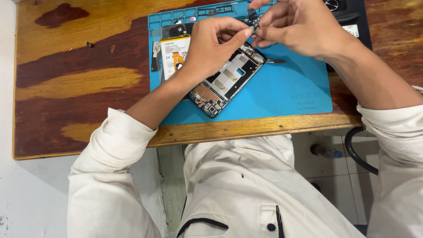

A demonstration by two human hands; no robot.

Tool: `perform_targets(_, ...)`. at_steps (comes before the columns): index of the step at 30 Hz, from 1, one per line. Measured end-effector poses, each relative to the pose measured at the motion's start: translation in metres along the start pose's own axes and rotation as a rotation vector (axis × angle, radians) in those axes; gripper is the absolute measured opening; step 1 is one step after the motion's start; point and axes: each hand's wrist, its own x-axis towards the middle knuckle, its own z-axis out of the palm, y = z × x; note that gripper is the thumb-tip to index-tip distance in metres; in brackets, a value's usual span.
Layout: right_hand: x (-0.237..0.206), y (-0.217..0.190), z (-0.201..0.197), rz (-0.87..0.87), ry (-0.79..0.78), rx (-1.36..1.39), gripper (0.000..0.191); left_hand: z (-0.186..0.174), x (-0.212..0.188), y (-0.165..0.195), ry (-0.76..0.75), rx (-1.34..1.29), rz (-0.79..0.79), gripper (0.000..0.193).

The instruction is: The person reassembles a disassembled smartphone on a blue mat. They connect ribbon cables, place the motherboard, install the battery, and attach the charging port assembly using their hands and tweezers.

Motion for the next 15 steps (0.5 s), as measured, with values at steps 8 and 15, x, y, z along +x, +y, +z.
perform_targets(8,-0.0018,-0.0024,-0.0003,-0.052,0.020,-0.026,0.031,-0.0011,0.0009,0.0006,-0.005,-0.025,0.008,0.014)
perform_targets(15,-0.0075,-0.0049,0.0000,-0.016,0.048,0.024,0.032,0.0044,-0.0003,0.0050,-0.003,-0.049,0.025,0.015)
